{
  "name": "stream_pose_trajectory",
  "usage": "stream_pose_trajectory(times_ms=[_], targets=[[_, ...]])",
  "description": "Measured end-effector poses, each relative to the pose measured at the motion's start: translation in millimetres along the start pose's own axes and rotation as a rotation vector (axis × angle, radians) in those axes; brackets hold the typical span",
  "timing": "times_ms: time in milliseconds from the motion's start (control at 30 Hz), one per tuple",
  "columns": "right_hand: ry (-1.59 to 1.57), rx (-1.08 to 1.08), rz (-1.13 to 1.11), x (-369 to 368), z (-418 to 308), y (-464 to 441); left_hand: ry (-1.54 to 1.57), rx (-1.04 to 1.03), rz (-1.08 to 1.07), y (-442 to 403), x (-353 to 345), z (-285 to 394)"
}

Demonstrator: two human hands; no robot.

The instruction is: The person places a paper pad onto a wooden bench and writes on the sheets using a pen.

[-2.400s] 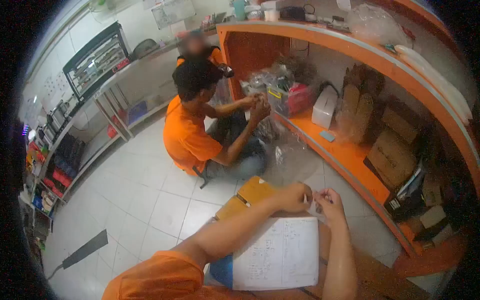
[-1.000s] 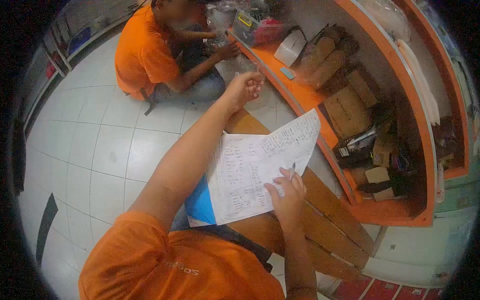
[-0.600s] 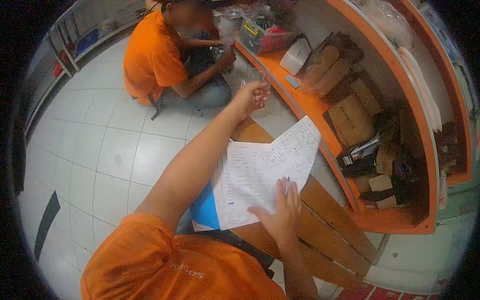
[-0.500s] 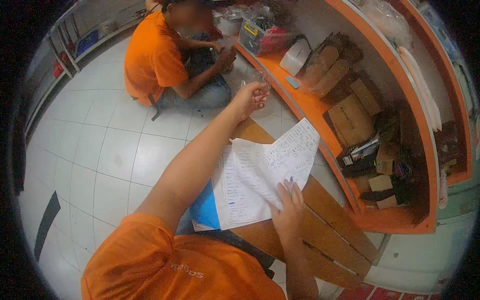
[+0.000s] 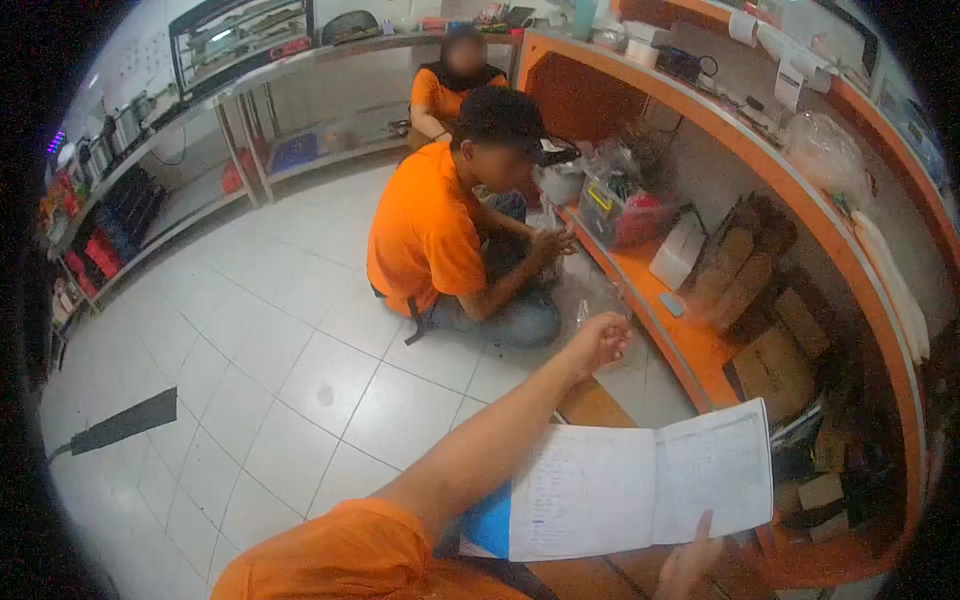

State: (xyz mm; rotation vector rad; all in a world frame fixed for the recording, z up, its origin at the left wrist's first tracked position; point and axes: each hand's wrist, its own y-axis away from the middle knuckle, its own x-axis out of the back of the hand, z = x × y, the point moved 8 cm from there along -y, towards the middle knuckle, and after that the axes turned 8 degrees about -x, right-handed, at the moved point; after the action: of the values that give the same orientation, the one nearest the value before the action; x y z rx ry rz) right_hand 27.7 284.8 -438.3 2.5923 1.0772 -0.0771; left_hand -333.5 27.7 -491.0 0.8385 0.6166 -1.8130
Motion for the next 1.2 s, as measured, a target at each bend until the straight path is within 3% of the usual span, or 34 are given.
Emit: stream_pose_trajectory(times_ms=[167, 267, 367, 567, 633, 700, 800, 933, 1033, 1133, 1200], targets=[[0.067, 0.087, -0.105, 14.3, -8.2, -12.3, 0.024, 0.132, -0.337, 22.5, -48.2, -9.9], [-0.081, 0.030, -0.222, 8.5, -3.3, -26.8, -0.047, 0.259, -0.508, 31.4, -64.4, -28.2], [-0.014, 0.046, -0.164, -1.9, -17.3, -5.9, -0.136, 0.358, -0.611, 58.8, -79.6, -35.4], [0.336, 0.350, -0.025, -27.1, -18.4, 61.8, -0.056, 0.558, -0.738, 71.6, -84.1, -36.8], [0.683, 0.695, -0.616, -79.1, -34.7, 99.5, -0.119, 0.561, -0.751, 68.5, -78.7, -34.2], [0.911, 0.426, -0.694, -102.1, -12.6, 124.9, -0.176, 0.552, -0.803, 73.4, -78.7, -32.5], [0.954, 0.895, -0.898, -126.1, 1.4, 164.1, -0.245, 0.537, -0.826, 79.9, -77.2, -34.2], [1.057, 0.652, -1.142, -132.4, 17.9, 172.8, -0.315, 0.547, -0.887, 83.6, -78.7, -32.5], [0.998, 0.161, -1.015, -126.0, -16.4, 140.5, -0.496, 0.520, -0.907, 86.2, -78.8, -30.7], [0.342, 0.276, -0.831, -119.6, -41.5, 76.6, -0.974, 0.288, -0.926, 80.0, -84.5, -33.9], [0.171, 0.244, -0.699, -124.4, -61.0, 27.7, -1.375, 0.008, -0.996, 76.0, -95.6, -40.2]])
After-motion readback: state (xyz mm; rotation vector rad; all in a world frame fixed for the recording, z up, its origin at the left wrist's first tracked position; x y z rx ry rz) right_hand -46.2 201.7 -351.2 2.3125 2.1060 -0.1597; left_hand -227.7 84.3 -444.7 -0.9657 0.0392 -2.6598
